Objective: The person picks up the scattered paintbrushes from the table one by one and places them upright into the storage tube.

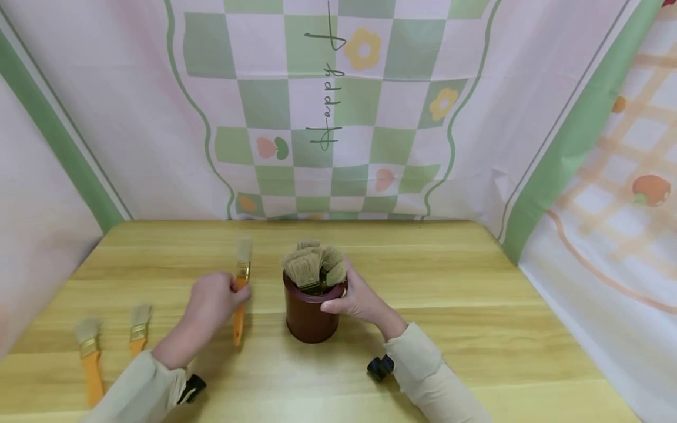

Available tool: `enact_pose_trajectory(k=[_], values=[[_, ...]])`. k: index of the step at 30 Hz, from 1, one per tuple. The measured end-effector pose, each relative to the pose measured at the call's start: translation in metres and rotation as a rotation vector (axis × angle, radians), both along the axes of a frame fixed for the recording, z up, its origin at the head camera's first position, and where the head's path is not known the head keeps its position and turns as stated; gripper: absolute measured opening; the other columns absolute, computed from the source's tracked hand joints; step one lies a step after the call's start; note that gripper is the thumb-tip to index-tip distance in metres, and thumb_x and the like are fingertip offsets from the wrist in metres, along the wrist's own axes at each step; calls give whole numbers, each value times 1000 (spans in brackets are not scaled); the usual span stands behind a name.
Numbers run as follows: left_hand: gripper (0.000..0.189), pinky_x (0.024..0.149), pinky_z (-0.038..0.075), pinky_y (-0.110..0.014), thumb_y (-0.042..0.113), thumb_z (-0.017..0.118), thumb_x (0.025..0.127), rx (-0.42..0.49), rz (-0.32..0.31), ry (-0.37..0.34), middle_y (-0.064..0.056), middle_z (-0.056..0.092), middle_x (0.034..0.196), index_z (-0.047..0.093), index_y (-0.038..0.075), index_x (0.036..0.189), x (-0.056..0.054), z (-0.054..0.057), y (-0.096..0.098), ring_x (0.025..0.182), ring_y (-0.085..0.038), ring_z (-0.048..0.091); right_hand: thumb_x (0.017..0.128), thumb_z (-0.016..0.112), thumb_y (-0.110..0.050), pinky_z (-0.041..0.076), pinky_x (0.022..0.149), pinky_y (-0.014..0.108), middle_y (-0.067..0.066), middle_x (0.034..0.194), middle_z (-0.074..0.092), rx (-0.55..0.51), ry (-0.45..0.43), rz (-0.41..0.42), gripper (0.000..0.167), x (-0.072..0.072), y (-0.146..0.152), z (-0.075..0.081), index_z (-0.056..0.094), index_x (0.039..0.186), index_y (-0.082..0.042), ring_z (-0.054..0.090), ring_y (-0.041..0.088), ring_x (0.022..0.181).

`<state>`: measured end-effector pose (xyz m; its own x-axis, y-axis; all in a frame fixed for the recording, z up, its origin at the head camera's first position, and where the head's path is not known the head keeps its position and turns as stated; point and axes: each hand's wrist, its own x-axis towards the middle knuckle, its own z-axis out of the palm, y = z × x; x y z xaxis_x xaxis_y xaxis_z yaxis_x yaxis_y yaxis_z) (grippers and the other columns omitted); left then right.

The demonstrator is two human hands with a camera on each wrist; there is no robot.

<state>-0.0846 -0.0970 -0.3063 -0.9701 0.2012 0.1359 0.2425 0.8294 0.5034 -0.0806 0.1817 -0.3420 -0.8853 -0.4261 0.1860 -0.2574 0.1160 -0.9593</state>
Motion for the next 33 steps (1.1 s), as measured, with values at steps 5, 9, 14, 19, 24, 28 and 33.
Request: enact_pose_trajectory(k=[5, 9, 14, 19, 24, 28, 33], values=[[32, 49, 34, -26, 20, 64, 85, 37, -19, 37, 2, 51, 52, 54, 10, 56, 4, 7, 6, 48, -11, 42, 67, 83, -51, 28, 113, 46, 15, 149, 35, -3, 4, 1, 111, -2, 1, -1, 19, 149, -14, 36, 30, 137], [27, 50, 35, -26, 20, 64, 85, 53, -31, 46, 1, 55, 55, 57, 9, 61, 9, 15, 12, 49, -12, 44, 68, 83, -51, 26, 113, 50, 14, 151, 34, 2, 4, 0, 112, -2, 2, -1, 17, 151, -14, 34, 31, 138], [24, 48, 35, -24, 20, 65, 86, 70, -31, 36, 0, 58, 58, 60, 8, 66, 14, 25, 19, 50, -11, 46, 69, 83, -49, 26, 114, 50, 12, 152, 33, -2, 1, 8, 110, -2, 2, -1, 17, 151, -16, 33, 30, 139], [21, 48, 37, -23, 19, 65, 85, 82, -53, 65, 0, 59, 59, 61, 8, 68, 20, 35, 25, 50, -10, 46, 69, 83, -48, 27, 114, 49, 12, 152, 33, -8, -8, 9, 110, -2, 2, -2, 17, 151, -16, 33, 29, 139], [20, 51, 39, -24, 18, 64, 84, 90, -71, 90, 1, 59, 59, 62, 8, 68, 24, 44, 31, 51, -9, 47, 68, 83, -51, 29, 113, 47, 12, 151, 34, -5, -2, 6, 110, -1, 2, -1, 18, 150, -16, 35, 29, 137], [18, 51, 40, -24, 19, 64, 85, 93, -83, 83, 1, 62, 61, 63, 8, 71, 29, 52, 35, 52, -9, 48, 68, 82, -52, 28, 113, 48, 12, 151, 34, 5, 3, 2, 111, 0, 1, -1, 18, 150, -16, 35, 29, 137], [18, 51, 41, -24, 21, 64, 86, 115, -102, 103, 1, 63, 63, 63, 10, 72, 35, 67, 42, 52, -9, 49, 67, 82, -55, 25, 114, 51, 14, 152, 33, 13, 6, -5, 114, 0, 1, 0, 16, 151, -15, 33, 31, 139]])
